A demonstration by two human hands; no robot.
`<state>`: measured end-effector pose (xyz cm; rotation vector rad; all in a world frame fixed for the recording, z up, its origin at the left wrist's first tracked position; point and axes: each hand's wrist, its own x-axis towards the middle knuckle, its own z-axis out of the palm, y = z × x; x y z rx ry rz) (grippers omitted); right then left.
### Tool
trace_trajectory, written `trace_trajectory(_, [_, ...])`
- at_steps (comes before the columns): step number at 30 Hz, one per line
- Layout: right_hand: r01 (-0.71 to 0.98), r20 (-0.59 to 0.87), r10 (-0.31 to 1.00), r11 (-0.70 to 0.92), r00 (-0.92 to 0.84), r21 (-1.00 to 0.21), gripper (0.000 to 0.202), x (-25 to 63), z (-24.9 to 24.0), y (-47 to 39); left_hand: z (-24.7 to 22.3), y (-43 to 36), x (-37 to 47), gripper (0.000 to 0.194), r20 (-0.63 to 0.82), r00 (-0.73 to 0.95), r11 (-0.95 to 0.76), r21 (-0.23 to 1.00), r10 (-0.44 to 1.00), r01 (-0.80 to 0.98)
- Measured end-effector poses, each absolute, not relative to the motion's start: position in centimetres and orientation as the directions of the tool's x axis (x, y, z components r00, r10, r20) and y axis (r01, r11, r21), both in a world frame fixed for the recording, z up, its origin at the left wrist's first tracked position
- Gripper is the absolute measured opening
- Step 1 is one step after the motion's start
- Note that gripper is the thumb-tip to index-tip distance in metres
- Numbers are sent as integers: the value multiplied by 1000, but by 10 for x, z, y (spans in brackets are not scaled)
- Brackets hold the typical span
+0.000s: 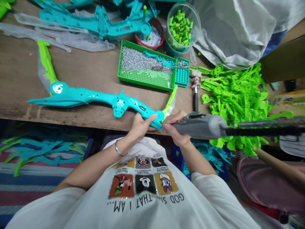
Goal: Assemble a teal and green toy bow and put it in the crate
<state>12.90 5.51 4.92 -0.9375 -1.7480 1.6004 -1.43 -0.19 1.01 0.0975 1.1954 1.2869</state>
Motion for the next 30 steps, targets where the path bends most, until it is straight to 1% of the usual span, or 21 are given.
trace_trajectory(3, [72, -4, 756, 56, -655, -996, 24, 122, 54, 62, 11, -3, -16, 68, -600, -166, 355, 650, 783, -672])
trace_trajectory(6, [63, -34, 710, 14, -703, -998, 21, 121, 64, 71, 11, -4, -17, 70, -601, -137, 374, 643, 787, -669])
trace_trajectory(9, [-30, 15, 694, -9, -720, -1000, 28, 123, 78, 81, 11, -3, -17, 70, -612, -122, 385, 627, 782, -678])
trace_trajectory(12, [-145, 131, 759, 50, -637, -988, 28, 120, 92, 94, 10, -3, -19, 64, -622, -105, 397, 611, 776, -685])
trace_trajectory(15, [-185, 208, 845, 132, -492, -974, 23, 112, 101, 108, 9, -7, -25, 56, -632, -25, 461, 592, 775, -661])
trace_trajectory(18, [-180, 246, 882, 187, -401, -966, 22, 104, 101, 124, 5, -13, -32, 49, -656, 80, 582, 598, 751, -551])
trace_trajectory(20, [-162, 253, 896, 206, -365, -965, 24, 100, 98, 135, 2, -15, -36, 46, -661, 86, 617, 636, 746, -464])
trace_trajectory(23, [-144, 253, 913, 218, -319, -965, 27, 93, 91, 149, -2, -14, -38, 45, -629, 42, 599, 715, 776, -360])
trace_trajectory(27, [-148, 256, 920, 221, -297, -964, 31, 82, 81, 162, -4, -4, -34, 42, -550, 6, 541, 819, 835, -190])
trace_trajectory(30, [-114, 250, 926, 227, -283, -967, 32, 73, 75, 168, -5, 4, -24, 41, -511, 27, 509, 847, 859, -155])
